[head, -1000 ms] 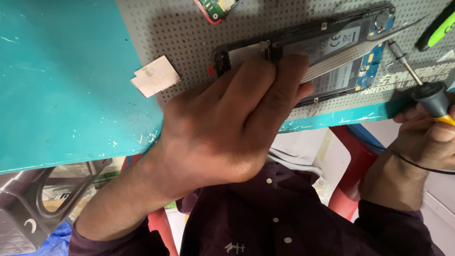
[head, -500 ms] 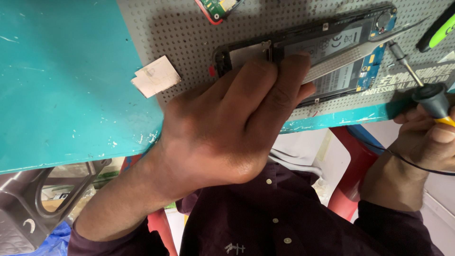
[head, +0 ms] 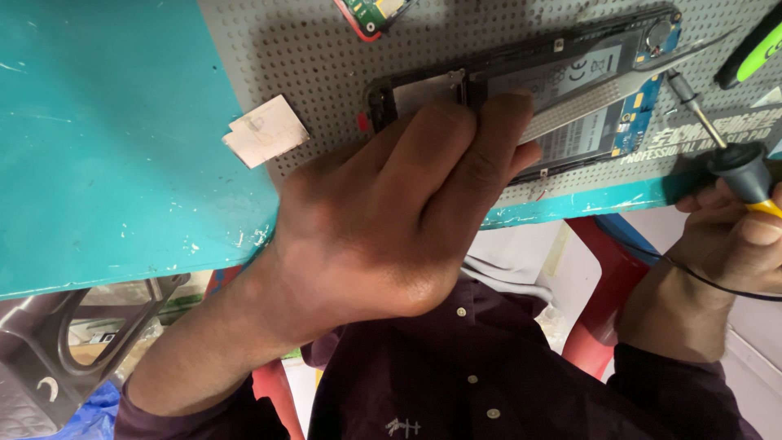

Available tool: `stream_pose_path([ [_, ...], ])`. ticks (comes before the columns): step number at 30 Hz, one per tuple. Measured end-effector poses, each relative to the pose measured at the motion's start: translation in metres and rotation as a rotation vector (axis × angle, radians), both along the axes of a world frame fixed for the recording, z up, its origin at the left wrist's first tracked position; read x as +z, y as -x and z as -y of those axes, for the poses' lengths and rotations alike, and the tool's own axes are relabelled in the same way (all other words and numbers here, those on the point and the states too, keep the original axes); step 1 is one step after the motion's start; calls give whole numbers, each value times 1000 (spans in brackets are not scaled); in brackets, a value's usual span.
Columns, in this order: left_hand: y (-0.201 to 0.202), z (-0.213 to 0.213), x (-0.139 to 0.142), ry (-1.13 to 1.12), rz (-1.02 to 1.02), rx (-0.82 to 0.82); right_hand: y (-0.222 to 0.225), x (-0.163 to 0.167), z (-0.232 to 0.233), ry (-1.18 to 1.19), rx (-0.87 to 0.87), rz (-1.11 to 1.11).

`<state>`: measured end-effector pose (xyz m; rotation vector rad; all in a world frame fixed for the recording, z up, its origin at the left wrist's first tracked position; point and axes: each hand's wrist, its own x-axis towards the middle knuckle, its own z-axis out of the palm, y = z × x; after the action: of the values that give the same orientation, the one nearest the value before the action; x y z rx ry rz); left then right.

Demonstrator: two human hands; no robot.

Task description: The person uses a soldering iron and tweezers to work on the internal components of a disassembled mobile phone. They hold the phone steady with one hand while applying heat to the circuit board with the other.

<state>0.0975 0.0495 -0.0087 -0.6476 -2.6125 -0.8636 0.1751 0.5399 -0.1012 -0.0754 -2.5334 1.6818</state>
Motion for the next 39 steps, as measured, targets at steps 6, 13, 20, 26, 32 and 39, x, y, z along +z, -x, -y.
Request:
stream_pose_path([
  [6,-1,-2,0,-29,28,-5,3,3,5,50,-5,17],
  [13,-2,-1,-1,-22,34,-11,1,3,6,67,-25,14],
  [20,1,-2,3,-21,17,10,3,-3,-4,188,-62,18],
  [26,4,-1,-1,-3,-21,16,11,-15,-17,441,-78,21],
  [32,8,-3,-8,-87,-12,23,25,-25,-1,771,-147,119],
  [39,7,0,-6,-87,12,46,29,-36,26,678,-26,42],
])
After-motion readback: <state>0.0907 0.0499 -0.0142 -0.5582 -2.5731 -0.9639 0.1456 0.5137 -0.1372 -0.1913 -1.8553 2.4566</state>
